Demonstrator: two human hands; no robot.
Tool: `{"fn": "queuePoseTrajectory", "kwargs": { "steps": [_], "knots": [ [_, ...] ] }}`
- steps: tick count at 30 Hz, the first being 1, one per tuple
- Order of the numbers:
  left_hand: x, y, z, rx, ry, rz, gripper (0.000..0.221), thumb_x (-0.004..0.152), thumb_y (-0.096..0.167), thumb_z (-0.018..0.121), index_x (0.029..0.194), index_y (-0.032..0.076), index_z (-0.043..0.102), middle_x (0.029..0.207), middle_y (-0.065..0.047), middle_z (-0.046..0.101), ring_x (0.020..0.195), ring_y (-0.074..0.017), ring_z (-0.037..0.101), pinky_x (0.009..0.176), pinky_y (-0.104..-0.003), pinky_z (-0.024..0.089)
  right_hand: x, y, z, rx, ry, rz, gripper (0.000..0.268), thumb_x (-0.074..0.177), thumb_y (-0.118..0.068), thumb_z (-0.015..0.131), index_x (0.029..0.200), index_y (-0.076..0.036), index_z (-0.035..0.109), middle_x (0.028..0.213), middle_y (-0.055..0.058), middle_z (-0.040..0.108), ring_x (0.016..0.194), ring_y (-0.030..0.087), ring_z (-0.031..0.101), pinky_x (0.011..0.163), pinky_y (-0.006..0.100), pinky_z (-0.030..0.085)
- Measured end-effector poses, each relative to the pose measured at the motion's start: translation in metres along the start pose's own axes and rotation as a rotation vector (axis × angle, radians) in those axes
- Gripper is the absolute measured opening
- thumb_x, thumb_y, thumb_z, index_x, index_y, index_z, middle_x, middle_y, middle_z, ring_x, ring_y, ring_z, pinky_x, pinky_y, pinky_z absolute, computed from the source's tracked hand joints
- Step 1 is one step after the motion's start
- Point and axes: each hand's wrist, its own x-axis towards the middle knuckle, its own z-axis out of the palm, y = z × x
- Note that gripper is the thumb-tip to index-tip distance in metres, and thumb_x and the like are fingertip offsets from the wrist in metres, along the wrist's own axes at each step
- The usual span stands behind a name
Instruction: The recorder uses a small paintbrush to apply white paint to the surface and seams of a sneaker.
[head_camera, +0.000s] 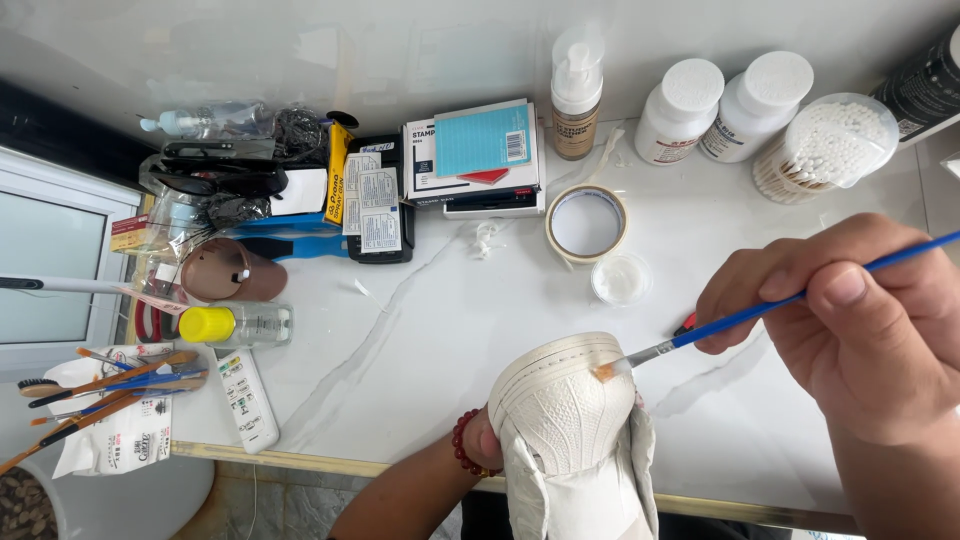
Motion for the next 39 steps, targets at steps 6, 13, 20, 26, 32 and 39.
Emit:
{"fn": "queuePoseTrajectory", "kwargs": {
  "steps": [6,13,20,26,32,39],
  "knots": [
    [0.0,-0.001,0.004,-0.013,-0.009,-0.004,0.131,0.073,0.079,0.079,0.16,-0.008,0.035,0.145,-0.017,0.052,0.136,-0.0231,0.054,0.118,-0.04,0.045,-0.004,0.002,0.005,0.243,-0.035,0.057,0.023,0.112,-0.01,0.044,0.108,0.008,0.057,0.085,0.028,0.067,0.075,0.037,0.068,0.09,0.06,0.063],
    [0.001,-0.005,0.007,-0.03,-0.019,-0.013,0.131,0.072,0.079,0.079,0.16,-0.008,0.034,0.146,-0.017,0.052,0.137,-0.0234,0.054,0.118,-0.041,0.045,0.001,0.005,0.011,0.18,0.084,0.036,0.022,0.109,-0.008,0.042,0.106,0.01,0.055,0.085,0.031,0.067,0.076,0.041,0.067,0.069,0.049,0.061],
    [0.003,-0.007,0.007,-0.046,-0.026,-0.008,0.132,0.072,0.078,0.079,0.16,-0.008,0.034,0.147,-0.017,0.052,0.137,-0.0236,0.054,0.118,-0.041,0.045,0.003,0.002,0.017,0.156,0.047,0.006,0.021,0.109,-0.009,0.043,0.106,0.008,0.054,0.085,0.03,0.067,0.073,0.038,0.072,0.071,0.049,0.061],
    [0.005,-0.011,0.005,-0.061,-0.031,-0.005,0.132,0.072,0.078,0.08,0.16,-0.008,0.033,0.147,-0.018,0.052,0.138,-0.0239,0.054,0.119,-0.041,0.045,-0.003,0.004,0.007,0.232,0.102,-0.017,0.023,0.112,-0.011,0.043,0.107,0.008,0.055,0.077,0.029,0.065,0.07,0.036,0.066,0.069,0.048,0.06],
    [0.007,-0.014,0.005,-0.078,-0.035,0.001,0.132,0.072,0.078,0.08,0.16,-0.008,0.032,0.148,-0.018,0.052,0.138,-0.0241,0.054,0.119,-0.041,0.045,0.0,-0.001,0.016,-0.024,0.059,-0.022,0.024,0.11,-0.015,0.042,0.105,0.005,0.054,0.075,0.026,0.066,0.072,0.036,0.067,0.074,0.056,0.064],
    [0.03,-0.022,0.01,-0.118,-0.072,0.041,0.133,0.071,0.078,0.08,0.16,-0.008,0.032,0.149,-0.018,0.052,0.139,-0.0244,0.054,0.119,-0.042,0.045,0.002,-0.01,0.015,0.101,-0.018,-0.085,0.024,0.11,-0.015,0.044,0.103,0.005,0.055,0.079,0.027,0.066,0.069,0.031,0.067,0.07,0.051,0.059]
  ]
}}
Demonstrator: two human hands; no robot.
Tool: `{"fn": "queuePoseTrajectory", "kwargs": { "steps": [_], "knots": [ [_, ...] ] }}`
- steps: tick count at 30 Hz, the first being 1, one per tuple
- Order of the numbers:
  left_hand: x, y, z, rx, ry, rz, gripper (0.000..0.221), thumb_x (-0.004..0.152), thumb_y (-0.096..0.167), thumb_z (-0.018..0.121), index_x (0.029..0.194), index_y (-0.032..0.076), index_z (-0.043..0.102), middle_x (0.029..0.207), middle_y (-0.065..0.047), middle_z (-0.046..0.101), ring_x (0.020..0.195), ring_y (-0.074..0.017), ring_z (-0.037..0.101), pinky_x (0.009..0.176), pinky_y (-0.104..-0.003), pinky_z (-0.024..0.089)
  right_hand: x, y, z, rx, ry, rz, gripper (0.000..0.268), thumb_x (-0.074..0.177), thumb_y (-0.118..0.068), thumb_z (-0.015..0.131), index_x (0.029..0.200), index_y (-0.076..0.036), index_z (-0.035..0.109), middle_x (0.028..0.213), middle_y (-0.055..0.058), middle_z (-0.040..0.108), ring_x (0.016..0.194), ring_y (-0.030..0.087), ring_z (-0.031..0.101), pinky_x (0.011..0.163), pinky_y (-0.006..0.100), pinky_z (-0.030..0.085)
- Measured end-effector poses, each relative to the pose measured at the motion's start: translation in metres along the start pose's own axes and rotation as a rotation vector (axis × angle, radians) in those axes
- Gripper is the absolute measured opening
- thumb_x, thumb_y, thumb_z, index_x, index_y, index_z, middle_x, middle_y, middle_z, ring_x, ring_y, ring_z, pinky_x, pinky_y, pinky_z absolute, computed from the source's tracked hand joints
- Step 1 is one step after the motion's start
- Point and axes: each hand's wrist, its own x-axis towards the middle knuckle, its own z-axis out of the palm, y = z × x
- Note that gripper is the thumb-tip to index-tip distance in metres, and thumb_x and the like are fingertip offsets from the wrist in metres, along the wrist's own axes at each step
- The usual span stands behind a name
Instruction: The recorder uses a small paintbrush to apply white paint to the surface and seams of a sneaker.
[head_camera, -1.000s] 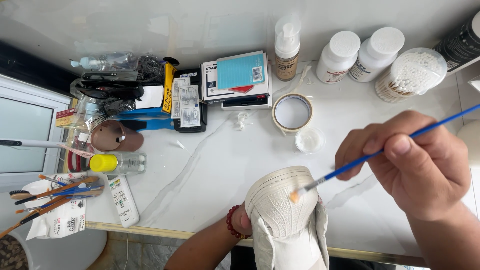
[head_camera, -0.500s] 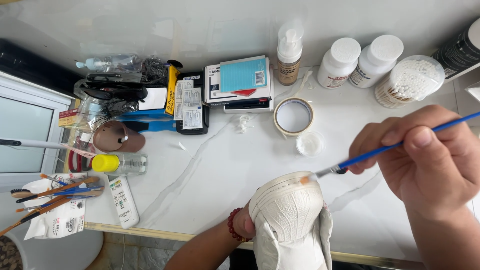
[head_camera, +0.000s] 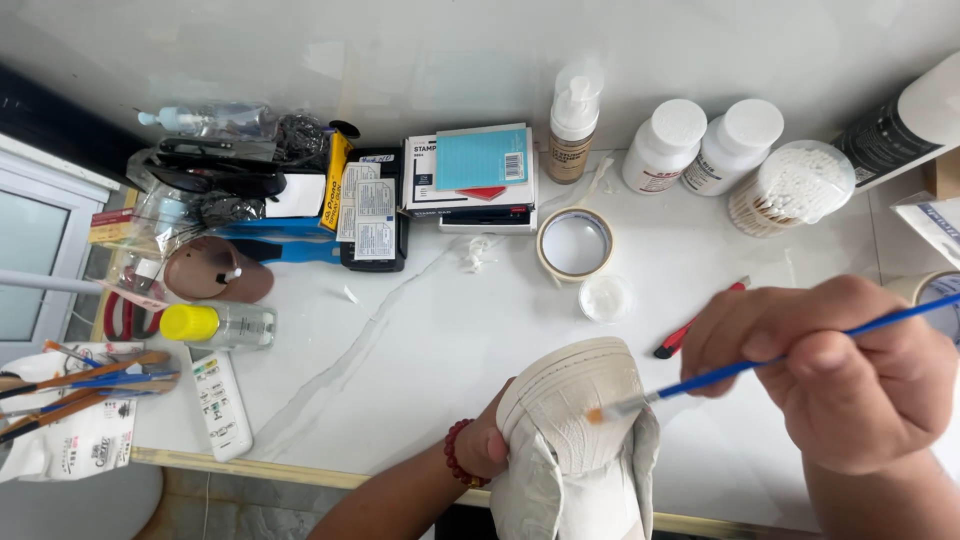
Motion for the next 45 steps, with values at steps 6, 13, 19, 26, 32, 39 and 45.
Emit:
{"fn": "queuePoseTrajectory", "kwargs": {
  "steps": [6,13,19,26,32,39,45],
  "knots": [
    [-0.003,-0.002,0.005,-0.025,0.002,0.02,0.133,0.071,0.078,0.08,0.161,-0.008,0.031,0.15,-0.019,0.052,0.139,-0.0246,0.054,0.12,-0.042,0.045,0.027,-0.011,0.006,-0.252,-0.073,-0.03,0.023,0.109,-0.015,0.044,0.102,0.005,0.053,0.077,0.022,0.066,0.071,0.033,0.066,0.068,0.049,0.059],
    [0.044,0.068,0.066,-0.048,0.001,0.034,0.134,0.071,0.077,0.081,0.161,-0.008,0.031,0.151,-0.019,0.051,0.14,-0.0249,0.054,0.12,-0.042,0.045,0.065,-0.021,0.012,-0.379,-0.477,-0.034,0.025,0.11,-0.014,0.043,0.1,0.006,0.052,0.081,0.023,0.069,0.074,0.028,0.072,0.066,0.04,0.065],
    [0.072,0.124,0.138,-0.062,-0.013,0.041,0.134,0.071,0.077,0.081,0.161,-0.008,0.03,0.152,-0.02,0.051,0.141,-0.0251,0.054,0.121,-0.043,0.045,0.07,-0.024,0.023,-0.401,-0.425,-0.033,0.024,0.11,-0.014,0.043,0.101,0.006,0.052,0.081,0.021,0.07,0.073,0.026,0.071,0.063,0.036,0.064],
    [0.065,0.127,0.145,-0.082,-0.021,0.048,0.135,0.07,0.077,0.081,0.161,-0.008,0.03,0.153,-0.02,0.051,0.141,-0.0254,0.054,0.121,-0.043,0.045,0.069,-0.016,0.028,-0.402,-0.325,-0.033,0.021,0.108,-0.009,0.042,0.101,0.008,0.052,0.083,0.022,0.067,0.073,0.028,0.068,0.063,0.039,0.063],
    [0.06,0.125,0.147,-0.103,-0.024,0.049,0.135,0.07,0.077,0.081,0.161,-0.008,0.029,0.154,-0.02,0.051,0.142,-0.0256,0.054,0.121,-0.043,0.045,0.071,-0.017,0.035,-0.496,-0.37,0.015,0.017,0.107,-0.005,0.045,0.098,0.008,0.051,0.079,0.018,0.064,0.074,0.029,0.068,0.064,0.039,0.059],
    [0.054,0.12,0.142,-0.103,-0.038,0.034,0.136,0.07,0.077,0.081,0.162,-0.008,0.028,0.154,-0.02,0.05,0.142,-0.0256,0.053,0.122,-0.044,0.045,0.071,-0.022,0.042,-0.367,-0.496,0.051,0.021,0.107,-0.01,0.044,0.1,0.008,0.054,0.08,0.017,0.068,0.074,0.026,0.07,0.06,0.033,0.064],
    [0.054,0.116,0.139,-0.098,-0.043,0.037,0.136,0.07,0.078,0.08,0.162,-0.008,0.028,0.154,-0.021,0.05,0.142,-0.0259,0.054,0.122,-0.043,0.045,0.073,-0.022,0.04,-0.418,-0.383,-0.018,0.02,0.108,-0.009,0.042,0.101,0.006,0.053,0.082,0.019,0.071,0.07,0.022,0.068,0.061,0.032,0.064]
  ]
}}
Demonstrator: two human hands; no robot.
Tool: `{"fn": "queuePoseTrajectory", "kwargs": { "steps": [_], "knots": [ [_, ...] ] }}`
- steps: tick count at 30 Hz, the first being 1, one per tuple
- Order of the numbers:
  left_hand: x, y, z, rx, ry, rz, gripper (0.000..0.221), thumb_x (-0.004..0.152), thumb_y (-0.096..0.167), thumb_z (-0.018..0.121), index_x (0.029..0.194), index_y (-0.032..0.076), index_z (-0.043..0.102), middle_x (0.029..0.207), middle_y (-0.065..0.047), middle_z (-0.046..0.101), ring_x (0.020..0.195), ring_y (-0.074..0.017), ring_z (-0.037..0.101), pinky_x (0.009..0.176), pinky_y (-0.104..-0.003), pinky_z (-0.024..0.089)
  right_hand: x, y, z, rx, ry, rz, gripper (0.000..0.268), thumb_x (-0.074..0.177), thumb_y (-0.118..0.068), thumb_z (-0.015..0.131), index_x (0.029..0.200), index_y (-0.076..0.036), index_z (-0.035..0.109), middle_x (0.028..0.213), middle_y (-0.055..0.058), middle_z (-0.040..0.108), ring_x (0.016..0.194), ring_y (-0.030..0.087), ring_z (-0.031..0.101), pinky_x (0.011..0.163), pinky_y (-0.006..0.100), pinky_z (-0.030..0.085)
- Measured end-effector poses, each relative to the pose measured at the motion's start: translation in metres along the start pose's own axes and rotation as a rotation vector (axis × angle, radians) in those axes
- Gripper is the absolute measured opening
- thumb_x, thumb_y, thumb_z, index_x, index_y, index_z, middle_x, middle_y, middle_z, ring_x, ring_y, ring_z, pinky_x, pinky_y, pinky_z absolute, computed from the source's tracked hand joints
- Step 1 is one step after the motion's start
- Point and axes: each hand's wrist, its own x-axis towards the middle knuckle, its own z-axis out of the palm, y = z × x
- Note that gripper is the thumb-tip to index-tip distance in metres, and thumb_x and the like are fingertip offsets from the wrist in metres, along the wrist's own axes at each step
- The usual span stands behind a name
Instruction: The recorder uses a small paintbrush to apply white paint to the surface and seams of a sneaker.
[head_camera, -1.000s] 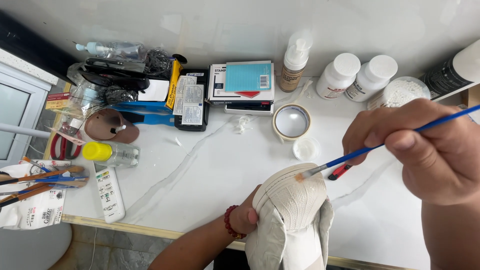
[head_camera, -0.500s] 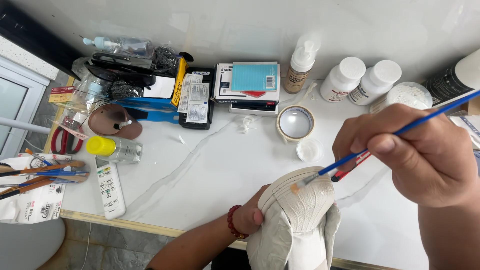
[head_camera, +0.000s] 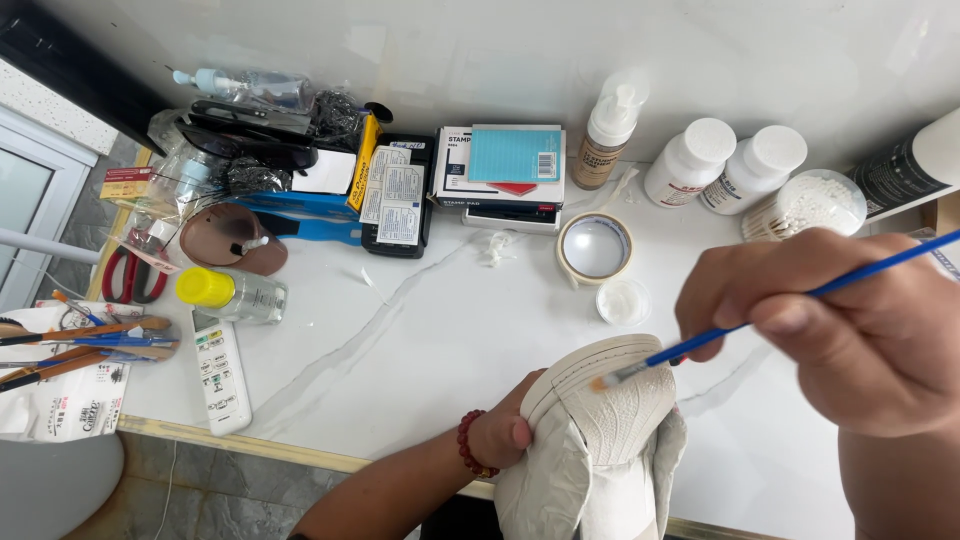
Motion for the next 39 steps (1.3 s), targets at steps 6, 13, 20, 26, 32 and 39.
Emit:
{"fn": "queuePoseTrajectory", "kwargs": {
  "steps": [6,13,20,26,32,39],
  "knots": [
    [0.004,0.003,-0.001,-0.015,-0.022,-0.004,0.136,0.07,0.078,0.08,0.162,-0.007,0.028,0.154,-0.022,0.05,0.142,-0.0262,0.054,0.121,-0.044,0.045,-0.005,0.0,0.003,-0.113,0.011,-0.01,0.021,0.109,-0.01,0.041,0.1,0.007,0.05,0.081,0.019,0.065,0.072,0.026,0.069,0.064,0.035,0.061],
    [0.006,0.004,-0.005,-0.04,-0.039,-0.041,0.135,0.07,0.078,0.08,0.162,-0.006,0.029,0.154,-0.022,0.049,0.142,-0.0263,0.053,0.122,-0.044,0.045,-0.055,0.021,0.019,0.28,0.42,-0.003,0.022,0.109,-0.016,0.045,0.103,0.004,0.053,0.075,0.024,0.065,0.062,0.03,0.064,0.064,0.048,0.058],
    [0.005,-0.003,-0.019,-0.074,-0.048,-0.079,0.133,0.07,0.078,0.08,0.162,-0.005,0.03,0.154,-0.022,0.049,0.142,-0.0265,0.053,0.122,-0.044,0.044,-0.075,0.03,0.021,0.202,0.389,0.009,0.023,0.111,-0.014,0.044,0.1,0.004,0.052,0.077,0.021,0.06,0.065,0.035,0.064,0.068,0.055,0.059],
    [-0.071,-0.07,-0.148,-0.097,-0.053,-0.078,0.132,0.07,0.078,0.08,0.161,-0.004,0.031,0.155,-0.022,0.048,0.142,-0.0266,0.053,0.122,-0.045,0.043,-0.067,0.021,0.03,0.241,0.341,-0.073,0.024,0.111,-0.018,0.044,0.102,0.003,0.051,0.077,0.022,0.068,0.07,0.031,0.067,0.074,0.054,0.064],
    [-0.089,-0.088,-0.157,-0.118,-0.05,-0.079,0.131,0.07,0.077,0.08,0.161,-0.003,0.032,0.155,-0.022,0.048,0.142,-0.0267,0.052,0.123,-0.045,0.042,-0.075,0.03,0.026,0.259,0.477,0.0,0.026,0.109,-0.019,0.047,0.099,0.005,0.053,0.078,0.025,0.06,0.069,0.036,0.064,0.065,0.054,0.059],
    [-0.061,-0.073,-0.127,-0.149,-0.05,-0.088,0.13,0.069,0.077,0.08,0.161,-0.002,0.034,0.155,-0.022,0.047,0.141,-0.0269,0.052,0.123,-0.045,0.042,-0.071,0.027,0.025,0.061,0.258,-0.093,0.024,0.111,-0.02,0.046,0.1,0.001,0.05,0.077,0.022,0.068,0.069,0.031,0.068,0.069,0.051,0.062]
  ]
}}
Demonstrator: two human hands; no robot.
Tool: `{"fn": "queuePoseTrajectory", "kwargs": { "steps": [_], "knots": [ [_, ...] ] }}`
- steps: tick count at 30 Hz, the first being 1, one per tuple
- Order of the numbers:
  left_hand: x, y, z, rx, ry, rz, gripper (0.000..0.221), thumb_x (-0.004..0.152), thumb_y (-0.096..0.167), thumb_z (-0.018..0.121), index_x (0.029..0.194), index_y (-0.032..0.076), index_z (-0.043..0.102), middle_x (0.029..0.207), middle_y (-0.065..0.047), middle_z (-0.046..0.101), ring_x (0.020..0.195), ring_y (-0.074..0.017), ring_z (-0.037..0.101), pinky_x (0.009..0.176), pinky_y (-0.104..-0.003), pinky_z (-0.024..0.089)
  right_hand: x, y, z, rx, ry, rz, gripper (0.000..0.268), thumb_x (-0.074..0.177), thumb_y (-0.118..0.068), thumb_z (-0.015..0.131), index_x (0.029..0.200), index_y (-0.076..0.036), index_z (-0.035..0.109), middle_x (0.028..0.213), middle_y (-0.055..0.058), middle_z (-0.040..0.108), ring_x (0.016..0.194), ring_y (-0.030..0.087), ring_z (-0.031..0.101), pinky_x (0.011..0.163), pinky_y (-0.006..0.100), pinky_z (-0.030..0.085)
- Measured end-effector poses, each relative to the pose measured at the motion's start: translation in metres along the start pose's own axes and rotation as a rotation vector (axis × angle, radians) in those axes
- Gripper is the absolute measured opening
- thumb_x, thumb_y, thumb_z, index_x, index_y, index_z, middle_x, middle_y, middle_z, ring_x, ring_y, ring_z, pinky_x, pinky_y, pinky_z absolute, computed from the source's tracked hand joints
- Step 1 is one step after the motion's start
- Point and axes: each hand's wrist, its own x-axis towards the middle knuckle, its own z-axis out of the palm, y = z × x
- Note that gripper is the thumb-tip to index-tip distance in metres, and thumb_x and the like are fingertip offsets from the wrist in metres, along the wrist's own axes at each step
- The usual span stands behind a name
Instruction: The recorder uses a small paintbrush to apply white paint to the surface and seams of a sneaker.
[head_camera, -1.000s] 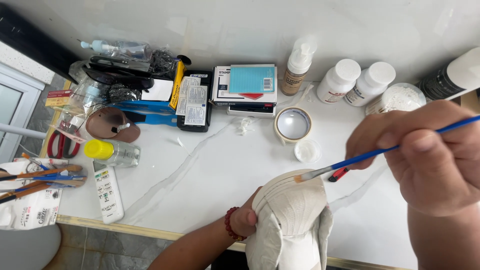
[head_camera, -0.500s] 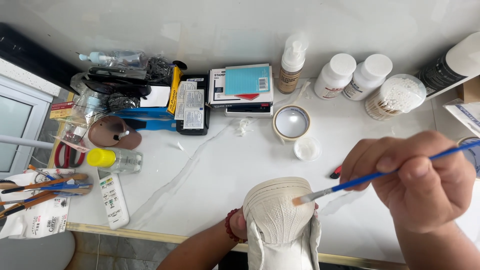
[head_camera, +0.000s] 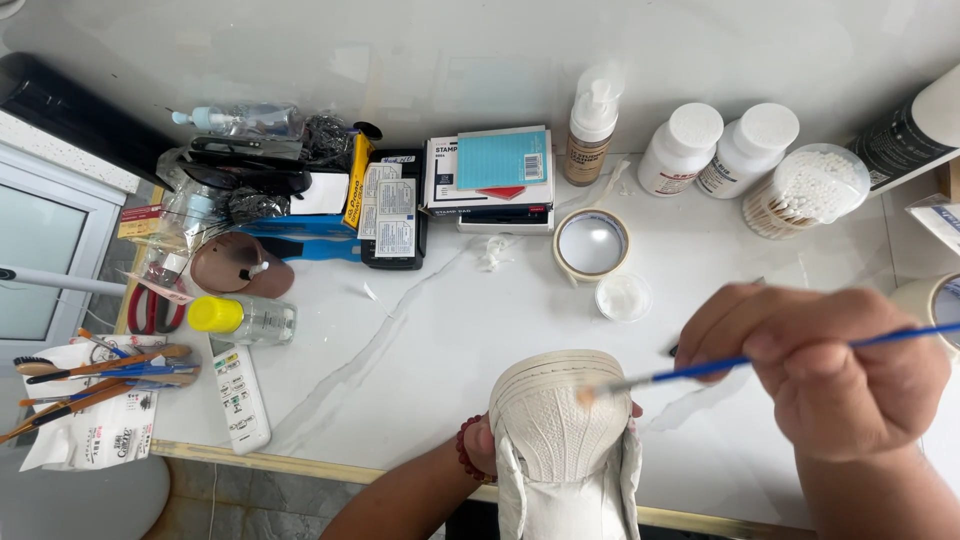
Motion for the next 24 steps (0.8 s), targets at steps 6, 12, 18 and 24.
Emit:
{"fn": "queuePoseTrajectory", "kwargs": {
  "steps": [6,12,18,24],
  "knots": [
    [0.06,0.051,0.106,-0.023,-0.01,-0.004,0.128,0.069,0.077,0.08,0.161,-0.001,0.035,0.155,-0.022,0.047,0.141,-0.027,0.052,0.124,-0.045,0.041,-0.002,0.008,-0.016,0.063,0.136,0.002,0.024,0.109,-0.018,0.045,0.1,0.003,0.052,0.077,0.024,0.065,0.067,0.033,0.066,0.066,0.053,0.06],
    [0.057,0.046,0.112,-0.051,-0.019,-0.023,0.127,0.069,0.077,0.08,0.16,0.0,0.036,0.156,-0.022,0.046,0.141,-0.0271,0.052,0.124,-0.046,0.04,-0.004,0.008,-0.006,0.171,0.095,0.016,0.023,0.11,-0.017,0.046,0.1,0.003,0.055,0.08,0.02,0.065,0.07,0.035,0.068,0.067,0.052,0.06],
    [0.053,0.038,0.106,-0.079,-0.026,-0.024,0.126,0.069,0.077,0.081,0.16,0.001,0.037,0.156,-0.022,0.045,0.141,-0.0272,0.051,0.124,-0.046,0.039,-0.005,0.009,-0.007,0.334,0.105,0.05,0.024,0.109,-0.015,0.046,0.102,0.005,0.056,0.081,0.023,0.068,0.07,0.034,0.066,0.068,0.052,0.059],
    [0.051,0.036,0.103,-0.093,-0.037,-0.022,0.125,0.069,0.076,0.081,0.16,0.002,0.038,0.156,-0.023,0.045,0.141,-0.0274,0.051,0.125,-0.046,0.039,-0.003,0.007,-0.007,0.278,0.076,0.11,0.024,0.111,-0.014,0.047,0.104,0.007,0.056,0.081,0.025,0.068,0.075,0.036,0.066,0.069,0.052,0.061]
  ]
}}
